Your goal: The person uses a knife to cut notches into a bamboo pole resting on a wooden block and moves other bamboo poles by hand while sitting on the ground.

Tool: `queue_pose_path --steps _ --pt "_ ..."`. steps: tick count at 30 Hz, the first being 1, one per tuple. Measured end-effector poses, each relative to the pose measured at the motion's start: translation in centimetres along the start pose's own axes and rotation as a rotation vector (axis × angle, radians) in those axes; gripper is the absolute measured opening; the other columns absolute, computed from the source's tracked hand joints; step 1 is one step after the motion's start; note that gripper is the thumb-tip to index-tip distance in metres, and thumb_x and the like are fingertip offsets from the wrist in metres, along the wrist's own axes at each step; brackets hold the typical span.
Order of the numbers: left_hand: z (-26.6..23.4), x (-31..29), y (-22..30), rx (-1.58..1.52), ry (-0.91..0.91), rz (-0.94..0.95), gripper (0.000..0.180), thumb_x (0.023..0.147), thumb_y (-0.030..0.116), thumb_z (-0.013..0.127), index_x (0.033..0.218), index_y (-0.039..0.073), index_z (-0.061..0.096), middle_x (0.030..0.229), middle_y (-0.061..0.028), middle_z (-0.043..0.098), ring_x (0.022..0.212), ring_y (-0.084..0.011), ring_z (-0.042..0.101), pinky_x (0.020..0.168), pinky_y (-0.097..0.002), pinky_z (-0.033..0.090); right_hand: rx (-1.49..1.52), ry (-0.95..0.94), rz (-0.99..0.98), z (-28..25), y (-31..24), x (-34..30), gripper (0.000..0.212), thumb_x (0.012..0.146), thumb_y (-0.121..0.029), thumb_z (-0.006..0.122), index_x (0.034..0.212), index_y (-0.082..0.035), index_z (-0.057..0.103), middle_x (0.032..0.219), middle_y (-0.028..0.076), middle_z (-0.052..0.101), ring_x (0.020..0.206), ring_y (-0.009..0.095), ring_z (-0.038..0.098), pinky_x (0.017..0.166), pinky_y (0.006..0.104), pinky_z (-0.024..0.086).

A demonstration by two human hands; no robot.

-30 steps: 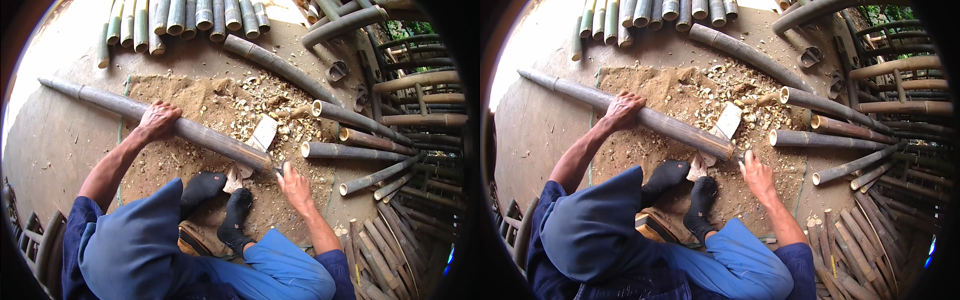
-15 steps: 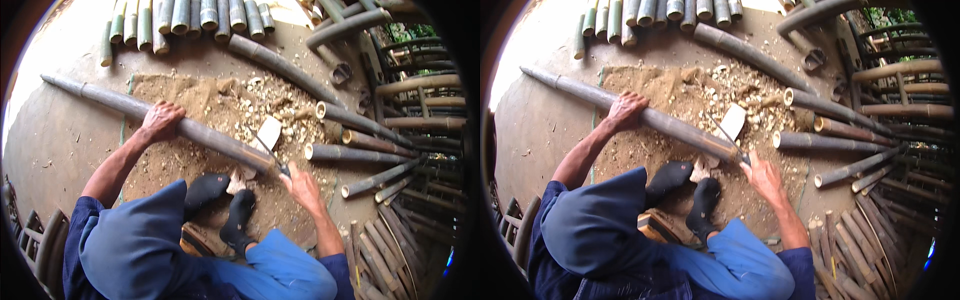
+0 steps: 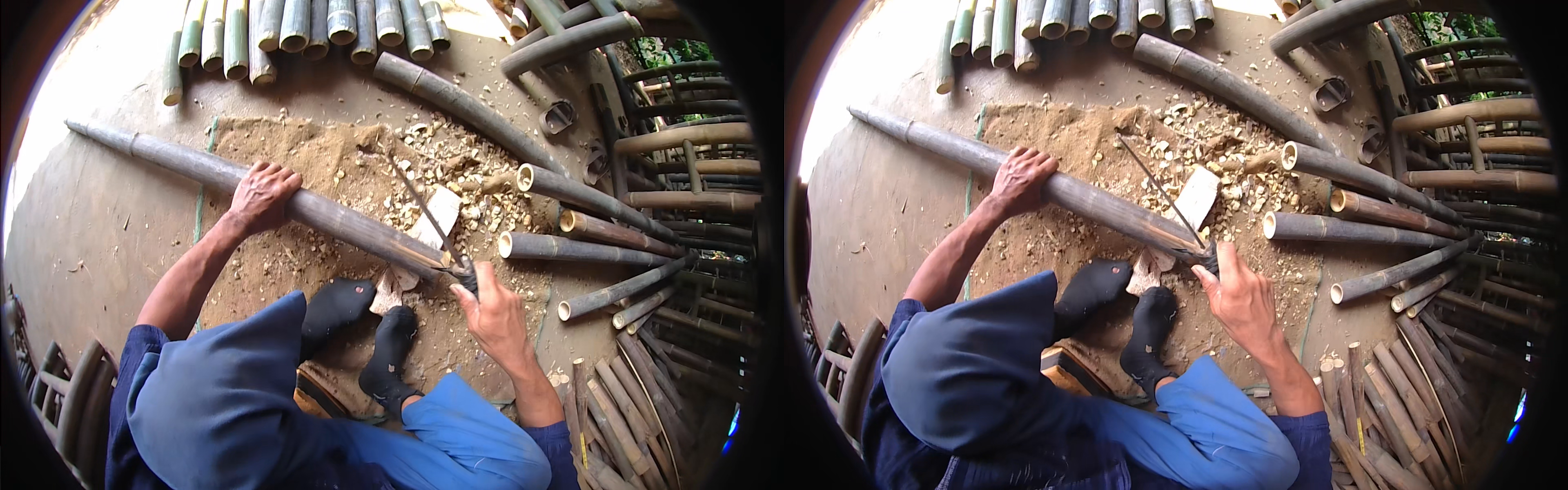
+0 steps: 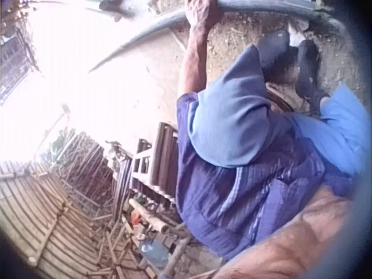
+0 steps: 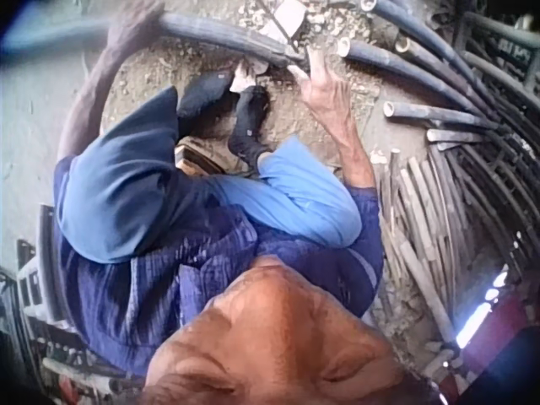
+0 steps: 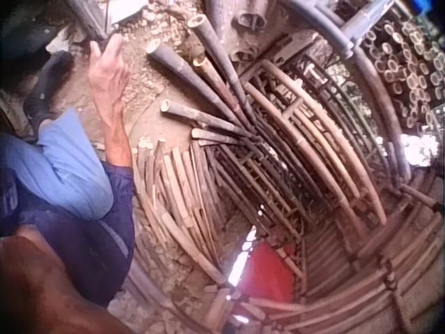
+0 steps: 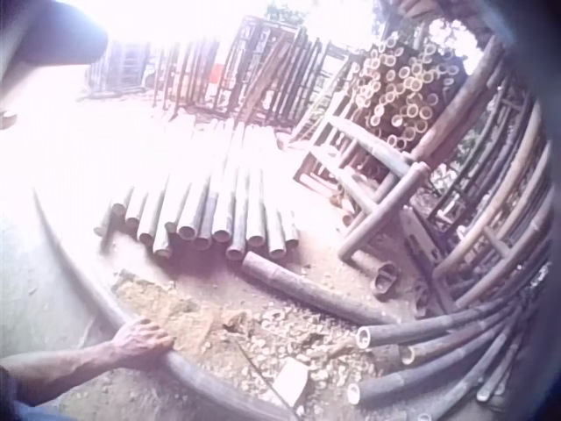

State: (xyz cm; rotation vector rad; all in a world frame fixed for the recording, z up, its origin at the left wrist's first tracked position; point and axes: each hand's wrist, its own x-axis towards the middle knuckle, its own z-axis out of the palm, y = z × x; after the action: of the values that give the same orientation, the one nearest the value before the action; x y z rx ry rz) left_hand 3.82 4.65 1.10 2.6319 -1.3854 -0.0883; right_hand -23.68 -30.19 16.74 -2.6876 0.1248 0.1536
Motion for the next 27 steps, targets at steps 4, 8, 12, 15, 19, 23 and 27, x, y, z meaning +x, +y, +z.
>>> queue_pose_path --steps 4,8,12,15,19,23,27 --pt "0.8 0.5 0.1 -0.020 0.041 0.033 0.043 0.068 0.024 0.086 0.105 0.012 0.066 0.100 -0.0078 0.068 0.102 -0.0267 0.067 0.101 -0.0439 0.048 -0.011 0.078 -0.073 3.3 4.2 -1.8 0.034 0.106 -0.024 0.072 0.115 0.003 0.052 0.080 0.023 0.071 0.067 0.040 0.075 0.057 0.0494 0.060" --pt "1.0 0.7 -0.2 0.004 0.052 0.033 0.043 0.069 0.023 0.086 0.105 0.012 0.066 0.100 -0.0072 0.068 0.102 -0.0265 0.067 0.101 -0.0435 0.049 -0.293 -0.253 0.222 3.3 7.6 -1.3 0.032 0.110 -0.028 0.064 0.114 0.001 0.051 0.079 0.025 0.073 0.069 0.043 0.076 0.055 0.0532 0.058" --pt "0.7 -0.8 0.2 0.048 0.139 0.028 0.040 0.075 0.022 0.081 0.110 0.012 0.064 0.105 -0.0073 0.067 0.105 -0.0266 0.067 0.100 -0.0445 0.049 -0.013 -0.058 0.108 -0.6 1.2 -0.9 0.035 0.111 -0.033 0.063 0.115 0.000 0.052 0.084 0.024 0.075 0.069 0.039 0.077 0.055 0.0494 0.060" --pt "1.7 -1.4 0.4 0.078 0.266 0.019 0.042 0.076 0.021 0.080 0.114 0.012 0.065 0.106 -0.0071 0.067 0.106 -0.0266 0.067 0.100 -0.0445 0.049 0.054 0.307 -0.234 -0.9 -0.7 -0.3 0.031 0.111 -0.031 0.064 0.112 -0.002 0.053 0.091 0.021 0.076 0.066 0.029 0.077 0.052 0.0406 0.061" --pt "1.8 -0.3 0.9 0.083 0.301 0.062 0.042 0.078 0.019 0.077 0.117 0.012 0.065 0.109 -0.0079 0.068 0.107 -0.0274 0.068 0.100 -0.0449 0.049 -0.246 -0.210 0.195 3.9 5.0 -1.2 0.027 0.111 -0.025 0.064 0.110 -0.001 0.052 0.084 0.019 0.074 0.064 0.035 0.075 0.055 0.0453 0.061" --pt "2.3 -1.5 1.2 0.111 0.321 0.071 0.042 0.079 0.017 0.076 0.119 0.010 0.064 0.109 -0.0082 0.068 0.108 -0.0281 0.067 0.101 -0.0457 0.049 -0.188 -0.195 0.136 0.0 1.4 0.1 0.027 0.106 -0.022 0.070 0.114 -0.003 0.054 0.085 0.023 0.074 0.068 0.043 0.075 0.059 0.0518 0.059" --pt "1.7 -1.7 0.6 0.114 0.321 0.038 0.042 0.079 0.017 0.075 0.118 0.011 0.064 0.109 -0.0085 0.067 0.107 -0.0279 0.067 0.101 -0.0454 0.050 0.099 0.184 -0.157 -1.3 -1.8 0.2 0.035 0.106 -0.026 0.072 0.122 0.002 0.057 0.090 0.023 0.076 0.072 0.039 0.078 0.058 0.0496 0.061"
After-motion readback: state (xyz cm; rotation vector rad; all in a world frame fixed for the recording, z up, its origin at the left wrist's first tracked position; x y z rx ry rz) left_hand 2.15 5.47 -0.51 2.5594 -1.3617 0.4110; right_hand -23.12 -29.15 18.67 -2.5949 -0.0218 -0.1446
